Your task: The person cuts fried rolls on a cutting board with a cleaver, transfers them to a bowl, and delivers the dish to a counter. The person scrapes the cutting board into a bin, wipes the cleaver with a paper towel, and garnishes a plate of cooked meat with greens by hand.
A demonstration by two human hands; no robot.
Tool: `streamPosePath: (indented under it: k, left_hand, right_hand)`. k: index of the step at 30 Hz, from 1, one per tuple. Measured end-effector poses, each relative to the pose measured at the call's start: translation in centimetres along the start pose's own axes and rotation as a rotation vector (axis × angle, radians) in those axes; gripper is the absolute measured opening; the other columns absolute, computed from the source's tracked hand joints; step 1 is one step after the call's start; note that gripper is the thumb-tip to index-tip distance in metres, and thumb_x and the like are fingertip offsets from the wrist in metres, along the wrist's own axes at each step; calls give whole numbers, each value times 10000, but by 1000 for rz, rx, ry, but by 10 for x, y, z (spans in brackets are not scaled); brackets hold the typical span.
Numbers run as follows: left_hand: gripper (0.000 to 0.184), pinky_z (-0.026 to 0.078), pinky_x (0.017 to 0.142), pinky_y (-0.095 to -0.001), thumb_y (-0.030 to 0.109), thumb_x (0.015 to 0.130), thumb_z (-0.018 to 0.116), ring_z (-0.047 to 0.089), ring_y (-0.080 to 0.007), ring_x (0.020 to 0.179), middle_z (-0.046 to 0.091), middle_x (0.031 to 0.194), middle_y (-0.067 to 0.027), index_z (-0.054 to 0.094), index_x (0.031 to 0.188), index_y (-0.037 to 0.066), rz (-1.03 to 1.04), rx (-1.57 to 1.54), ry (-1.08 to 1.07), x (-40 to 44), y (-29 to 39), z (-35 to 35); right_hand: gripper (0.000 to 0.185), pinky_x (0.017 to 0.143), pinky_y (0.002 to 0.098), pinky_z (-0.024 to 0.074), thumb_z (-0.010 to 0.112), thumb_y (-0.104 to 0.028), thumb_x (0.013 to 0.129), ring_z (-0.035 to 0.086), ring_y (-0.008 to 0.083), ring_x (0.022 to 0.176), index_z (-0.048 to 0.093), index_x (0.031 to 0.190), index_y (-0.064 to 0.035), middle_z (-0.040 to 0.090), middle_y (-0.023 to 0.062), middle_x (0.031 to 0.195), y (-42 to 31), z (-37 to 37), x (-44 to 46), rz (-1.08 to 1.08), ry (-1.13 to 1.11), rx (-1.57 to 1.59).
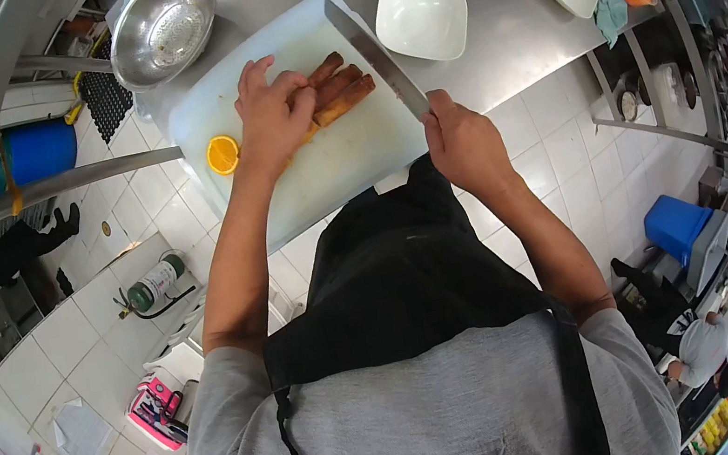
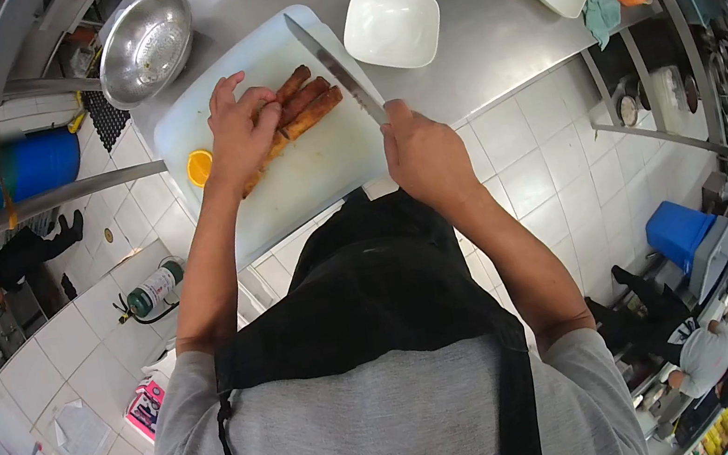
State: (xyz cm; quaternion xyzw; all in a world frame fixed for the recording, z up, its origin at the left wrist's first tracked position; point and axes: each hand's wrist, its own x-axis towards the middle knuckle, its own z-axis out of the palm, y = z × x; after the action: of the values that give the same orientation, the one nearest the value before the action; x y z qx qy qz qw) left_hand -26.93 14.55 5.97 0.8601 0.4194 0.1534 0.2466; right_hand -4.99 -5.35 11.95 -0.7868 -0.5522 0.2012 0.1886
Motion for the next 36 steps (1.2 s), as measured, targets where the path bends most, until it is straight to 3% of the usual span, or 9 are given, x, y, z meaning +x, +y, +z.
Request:
streamPosePath:
  k: [4,7,19,22,28,31,36]
  left_hand:
    - [447,326,1172,-622,328,800,839,285,-495,1535,351,1608,-248,709,1181,132,104,97,-2,-13,24,-2]
    - [520,336,1165,-631,314,748,866,266,-508,1543,353,1606,-248,698,1196,111,106,135,6,-13,29,4]
    - [489,322,1177,-640,294,741,838,246,-524,1544,366,1591,-256,704,1170,99,79,136,33,-14,28,14]
    - [491,355,1170,-603,290,737,844,332,-489,1496,392,1563,-231,699,1160,87,75,174,34,-15,32,11]
    - [456,426,1001,-489,276,685,848,538,-332,1221,647,1207,-96,710,1076,86,107,126,-41,-6,31,9]
    - [452,431,948,-473,277,668,851,561,-311,1173,673,1090,-68,705,1050,86,121,139,-27,-2,33,6]
    - [401,420,949,-476,278,674,836,557,-302,1175,670,1084,-65,715,1003,84,75,118,-88,0,32,5]
  right_hand:
    - [188,640,542,568,602,-147,1011,705,447,725,507,1091,-6,697,232,836,-18,-2,-4,-25,-42,18]
    - [184,654,533,577,596,-146,1013,709,442,735,500,1083,-5,698,231,848,-27,4,-6,-14,-96,27]
    - [175,660,505,589,577,-150,1025,722,424,737,494,1051,2,697,223,832,-36,16,-16,-27,-136,15]
    - [134,669,509,590,546,-99,1003,723,431,745,494,1055,14,695,233,829,-33,28,-14,16,-183,-12]
    - [187,702,538,587,519,-7,920,726,453,770,500,1099,47,702,257,831,-42,17,-8,11,-258,-44]
    - [211,727,554,583,518,-26,929,728,470,795,503,1121,61,713,275,844,-45,-5,-11,75,-337,-15]
    - [224,752,560,581,523,-41,928,731,479,815,504,1128,60,718,288,846,-47,12,20,40,-328,-36]
